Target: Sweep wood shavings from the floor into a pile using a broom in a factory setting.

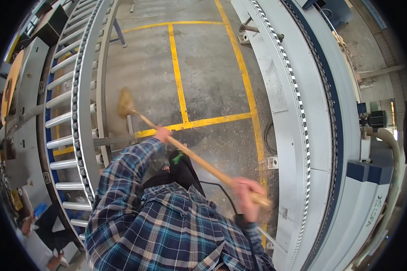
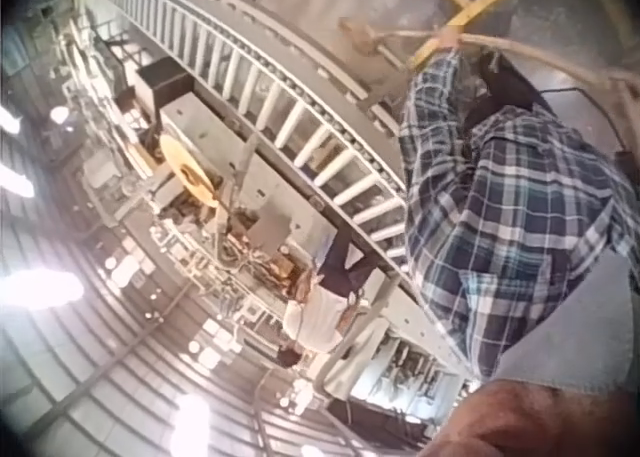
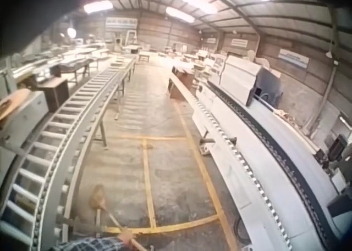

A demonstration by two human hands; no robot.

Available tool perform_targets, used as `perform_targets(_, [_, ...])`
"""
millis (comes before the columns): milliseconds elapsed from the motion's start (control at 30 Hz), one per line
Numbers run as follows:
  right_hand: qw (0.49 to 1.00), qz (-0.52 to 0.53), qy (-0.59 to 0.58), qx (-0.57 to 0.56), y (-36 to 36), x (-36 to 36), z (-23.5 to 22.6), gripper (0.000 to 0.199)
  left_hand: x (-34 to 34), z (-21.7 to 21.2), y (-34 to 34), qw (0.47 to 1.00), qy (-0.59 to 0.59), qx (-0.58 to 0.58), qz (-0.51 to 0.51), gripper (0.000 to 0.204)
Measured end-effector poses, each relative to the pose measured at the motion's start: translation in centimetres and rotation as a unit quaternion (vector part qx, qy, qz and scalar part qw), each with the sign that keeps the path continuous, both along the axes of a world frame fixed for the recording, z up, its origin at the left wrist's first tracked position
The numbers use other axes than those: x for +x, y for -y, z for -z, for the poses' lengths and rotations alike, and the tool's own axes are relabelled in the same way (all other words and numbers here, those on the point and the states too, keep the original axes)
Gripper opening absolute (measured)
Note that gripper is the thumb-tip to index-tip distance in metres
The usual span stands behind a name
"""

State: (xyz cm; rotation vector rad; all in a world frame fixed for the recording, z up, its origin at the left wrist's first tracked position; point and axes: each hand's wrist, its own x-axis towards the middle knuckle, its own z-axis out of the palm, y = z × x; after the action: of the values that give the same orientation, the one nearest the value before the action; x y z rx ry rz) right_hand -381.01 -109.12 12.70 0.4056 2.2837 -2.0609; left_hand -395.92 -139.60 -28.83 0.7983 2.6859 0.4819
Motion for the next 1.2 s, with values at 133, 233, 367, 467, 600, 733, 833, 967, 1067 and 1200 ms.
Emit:
perform_targets(133, [0.967, 0.174, -0.126, 0.138, -6.8, 0.8, -9.7, 0.011, 1.4, 0.6, -16.6, 0.905, 0.017, 0.417, -0.08, 0.008])
perform_targets(233, [0.877, 0.343, -0.229, 0.247, -7.8, 2.2, -15.8, 0.014, 2.6, -10.0, -28.1, 0.903, 0.17, 0.392, 0.047, 0.009])
perform_targets(367, [0.891, 0.022, -0.454, 0.009, -6.2, -1.6, -23.5, 0.009, 0.3, -21.1, -29.1, 0.827, 0.012, 0.541, 0.151, 0.02])
perform_targets(467, [0.849, -0.064, -0.522, -0.058, -6.8, -4.6, -26.0, 0.015, -2.8, -26.0, -27.3, 0.878, 0.077, 0.433, 0.192, 0.022])
perform_targets(600, [0.859, -0.119, -0.474, -0.152, -8.9, -8.7, -26.0, 0.013, -9.4, -27.2, -21.4, 0.887, -0.037, 0.452, 0.091, 0.019])
perform_targets(733, [0.85, -0.154, -0.374, -0.339, -10.7, -15.9, -16.5, 0.065, -17.3, -26.2, -9.6, 0.946, -0.064, 0.317, -0.011, 0.013])
perform_targets(833, [0.962, 0.053, -0.22, -0.155, -0.9, -25.0, -9.2, 0.028, -22.1, -17.9, 1.6, 0.964, -0.077, 0.21, -0.143, 0.018])
perform_targets(967, [0.992, -0.108, -0.024, -0.066, 9.2, -32.5, -1.6, 0.012, -27.5, -5.0, 16.7, 0.984, -0.035, 0.089, -0.15, 0.013])
perform_targets(1067, [0.988, -0.12, -0.008, -0.094, 14.4, -37.3, 0.4, 0.014, -32.4, 0.2, 21.1, 0.992, 0.056, -0.029, -0.107, 0.014])
perform_targets(1200, [0.994, 0.074, 0.081, 0.002, 13.7, -38.9, -4.3, 0.017, -35.1, 1.5, 14.3, 0.989, 0.024, 0.144, -0.036, 0.011])
